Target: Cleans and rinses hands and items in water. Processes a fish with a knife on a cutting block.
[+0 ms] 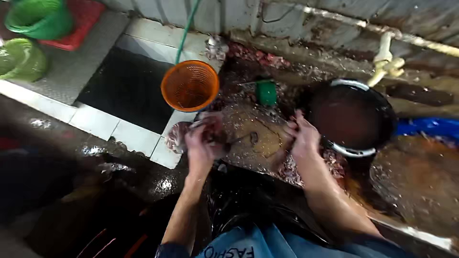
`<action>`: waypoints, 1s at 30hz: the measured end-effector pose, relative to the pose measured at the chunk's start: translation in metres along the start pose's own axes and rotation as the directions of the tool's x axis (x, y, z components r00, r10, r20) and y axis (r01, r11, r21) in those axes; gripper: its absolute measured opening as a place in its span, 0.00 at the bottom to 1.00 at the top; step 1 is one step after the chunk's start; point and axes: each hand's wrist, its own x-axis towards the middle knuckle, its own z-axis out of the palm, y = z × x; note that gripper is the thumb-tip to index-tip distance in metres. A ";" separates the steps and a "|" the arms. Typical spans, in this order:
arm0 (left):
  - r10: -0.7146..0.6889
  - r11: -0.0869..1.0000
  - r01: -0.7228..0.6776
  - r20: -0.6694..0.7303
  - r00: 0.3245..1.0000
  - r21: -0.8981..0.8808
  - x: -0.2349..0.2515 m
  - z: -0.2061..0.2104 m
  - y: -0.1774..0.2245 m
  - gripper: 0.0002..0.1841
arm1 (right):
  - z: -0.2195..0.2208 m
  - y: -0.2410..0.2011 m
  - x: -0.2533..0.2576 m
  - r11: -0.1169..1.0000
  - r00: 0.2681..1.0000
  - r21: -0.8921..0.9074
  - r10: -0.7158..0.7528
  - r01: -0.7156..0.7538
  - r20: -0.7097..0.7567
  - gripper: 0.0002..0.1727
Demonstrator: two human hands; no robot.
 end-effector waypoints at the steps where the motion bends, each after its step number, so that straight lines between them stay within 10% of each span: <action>1: 0.023 0.999 -0.020 -0.089 0.996 0.031 -0.009 -0.019 -0.005 0.26 | 0.029 0.015 0.013 0.998 1.000 0.054 -0.018 0.017 0.012 0.15; 5: 0.003 0.961 0.037 -0.143 0.990 0.275 -0.042 -0.075 -0.020 0.31 | 0.126 0.104 0.078 0.995 0.997 -0.079 0.050 -0.055 -0.062 0.33; 8: -0.030 0.934 0.059 -0.088 0.996 0.352 -0.057 -0.092 -0.014 0.30 | 0.100 0.105 0.090 0.962 0.996 -0.272 -0.054 0.031 -0.077 0.36; 11: -0.077 0.956 0.076 -0.008 0.997 0.282 -0.071 -0.085 0.000 0.31 | -0.022 0.065 0.125 0.724 0.883 -0.619 -0.458 0.305 -0.100 0.36; 13: -0.084 0.980 0.071 0.061 0.995 0.188 -0.071 -0.067 0.016 0.33 | -0.121 0.023 0.158 0.430 0.818 -0.896 -0.551 0.109 -0.165 0.40; 19: -0.101 0.962 0.159 0.250 0.963 -0.221 -0.045 0.034 0.076 0.35 | -0.312 -0.032 0.214 -0.084 0.936 -0.933 -0.079 -0.349 -0.343 0.26; 25: -0.240 0.709 0.422 0.369 0.898 -0.565 -0.015 0.170 0.059 0.37 | -0.263 -0.019 0.175 -0.001 0.904 -0.983 -0.391 0.186 0.171 0.19; 30: -0.227 0.908 0.353 0.444 0.867 -0.225 0.019 0.235 -0.035 0.39 | -0.211 0.022 0.163 -0.286 0.916 -0.893 -0.100 0.346 0.387 0.27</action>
